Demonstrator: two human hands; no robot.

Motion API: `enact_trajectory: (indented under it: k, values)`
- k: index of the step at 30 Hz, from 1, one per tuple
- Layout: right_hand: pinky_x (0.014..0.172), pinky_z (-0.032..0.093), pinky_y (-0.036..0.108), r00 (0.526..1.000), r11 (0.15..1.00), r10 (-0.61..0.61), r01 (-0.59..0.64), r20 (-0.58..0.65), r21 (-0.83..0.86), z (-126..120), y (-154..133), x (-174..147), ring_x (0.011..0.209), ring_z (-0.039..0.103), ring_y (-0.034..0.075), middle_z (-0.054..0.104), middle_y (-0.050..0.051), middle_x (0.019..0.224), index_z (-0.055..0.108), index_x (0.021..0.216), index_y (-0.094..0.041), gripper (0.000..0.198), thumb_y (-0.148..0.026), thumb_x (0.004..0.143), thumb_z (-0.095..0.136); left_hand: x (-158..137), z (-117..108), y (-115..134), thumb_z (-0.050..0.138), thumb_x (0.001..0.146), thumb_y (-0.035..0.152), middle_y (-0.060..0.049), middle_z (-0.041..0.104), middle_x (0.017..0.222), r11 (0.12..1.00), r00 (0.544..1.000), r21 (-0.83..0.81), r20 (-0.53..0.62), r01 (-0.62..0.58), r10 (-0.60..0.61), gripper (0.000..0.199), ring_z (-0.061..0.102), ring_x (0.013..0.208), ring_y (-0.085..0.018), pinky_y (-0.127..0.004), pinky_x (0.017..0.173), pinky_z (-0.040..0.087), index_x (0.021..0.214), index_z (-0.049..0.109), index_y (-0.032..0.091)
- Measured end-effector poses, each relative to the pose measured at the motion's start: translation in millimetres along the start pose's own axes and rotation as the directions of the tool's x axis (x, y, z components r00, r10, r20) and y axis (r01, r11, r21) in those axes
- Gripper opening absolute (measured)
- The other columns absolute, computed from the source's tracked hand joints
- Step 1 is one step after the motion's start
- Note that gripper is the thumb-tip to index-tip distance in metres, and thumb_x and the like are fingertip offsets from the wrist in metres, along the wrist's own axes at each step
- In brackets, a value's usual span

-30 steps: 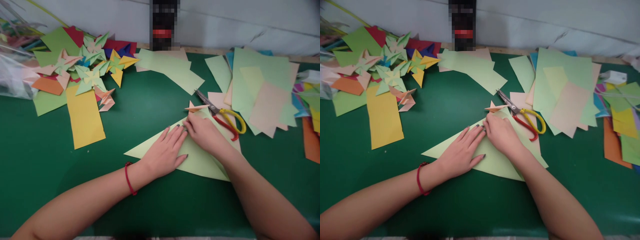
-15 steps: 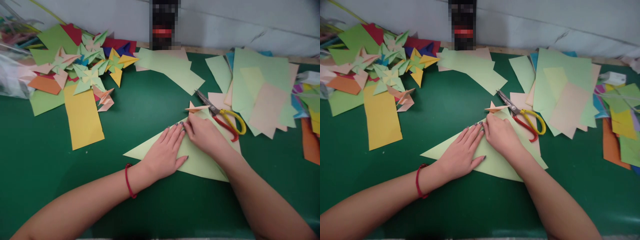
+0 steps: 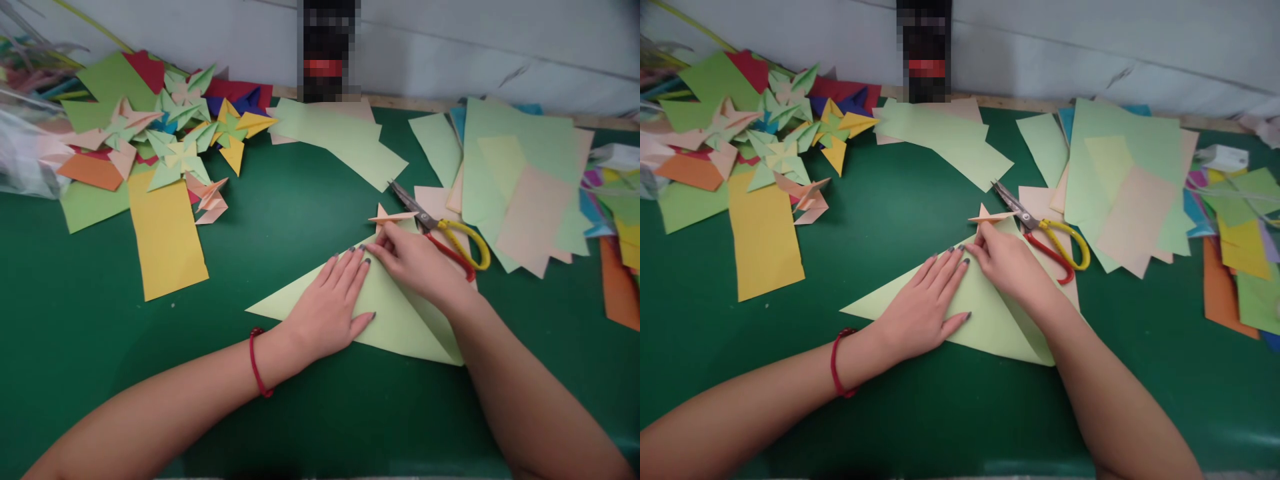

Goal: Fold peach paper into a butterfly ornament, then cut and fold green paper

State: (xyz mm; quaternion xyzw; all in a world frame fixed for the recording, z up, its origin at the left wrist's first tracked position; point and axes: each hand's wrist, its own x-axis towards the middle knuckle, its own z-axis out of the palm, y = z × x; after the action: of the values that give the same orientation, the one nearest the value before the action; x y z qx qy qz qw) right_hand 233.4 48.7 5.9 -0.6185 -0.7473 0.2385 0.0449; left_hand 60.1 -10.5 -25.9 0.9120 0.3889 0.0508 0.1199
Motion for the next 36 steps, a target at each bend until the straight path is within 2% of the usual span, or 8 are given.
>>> enact_trajectory:
  k: [6, 15, 22, 28, 36]
  values:
    - [0.050, 0.039, 0.026, 0.997, 1.000, 0.016, -0.017, -0.075, -0.004, 0, 2, 3, 0.060, 0.059, 0.016, 0.062, 0.000, 0.069, 0.049, 0.083, -0.022, 0.016, -0.037, 0.086, 0.050, 0, 0, 1, 0.028, 0.093, 0.050, -0.019, 0.017, 0.152, 1.000, 1.000, -0.011, 0.004, 0.002, -0.002, 0.070, 0.009, 0.141, -0.028, -0.042, 0.115, 0.010, 0.144, 0.021, 0.002]
    - [0.047, 0.036, 0.025, 0.995, 0.998, -0.003, -0.003, -0.096, -0.058, 1, 5, 4, 0.058, 0.058, 0.015, 0.063, -0.001, 0.068, 0.053, 0.084, -0.022, 0.019, -0.040, 0.086, 0.050, 1, 0, -1, 0.030, 0.092, 0.051, -0.019, 0.016, 0.152, 0.999, 1.000, -0.042, 0.010, -0.007, 0.007, 0.069, 0.009, 0.141, -0.029, -0.043, 0.114, 0.012, 0.144, 0.022, 0.006]
    - [0.048, 0.037, 0.025, 0.994, 0.998, -0.003, -0.003, -0.108, -0.062, 1, 6, 4, 0.060, 0.060, 0.017, 0.064, 0.001, 0.070, 0.057, 0.099, -0.020, 0.024, -0.040, 0.086, 0.050, 0, -1, -1, 0.032, 0.093, 0.048, -0.019, 0.018, 0.151, 0.998, 0.999, -0.041, -0.006, -0.038, 0.038, 0.063, 0.011, 0.141, -0.030, -0.045, 0.113, 0.013, 0.143, 0.027, 0.011]
    - [0.049, 0.038, 0.026, 0.995, 1.000, 0.008, -0.011, -0.104, -0.022, 2, 6, 5, 0.063, 0.062, 0.018, 0.066, 0.002, 0.073, 0.057, 0.095, -0.021, 0.020, -0.038, 0.086, 0.051, 0, -1, 0, 0.024, 0.096, 0.037, -0.011, 0.020, 0.152, 0.984, 0.983, -0.040, 0.055, -0.174, 0.176, 0.055, 0.015, 0.141, -0.024, -0.040, 0.115, 0.009, 0.144, 0.025, 0.009]
    - [0.050, 0.036, 0.027, 0.995, 0.998, 0.043, -0.047, -0.086, -0.037, -1, 1, 3, 0.062, 0.060, 0.019, 0.064, 0.002, 0.071, 0.055, 0.091, -0.022, 0.015, -0.035, 0.086, 0.051, -6, -1, 22, 0.028, 0.092, 0.049, -0.010, 0.020, 0.153, 0.925, 0.923, -0.123, 0.095, -0.360, 0.372, 0.067, 0.014, 0.141, -0.021, -0.039, 0.115, 0.009, 0.144, 0.023, 0.007]
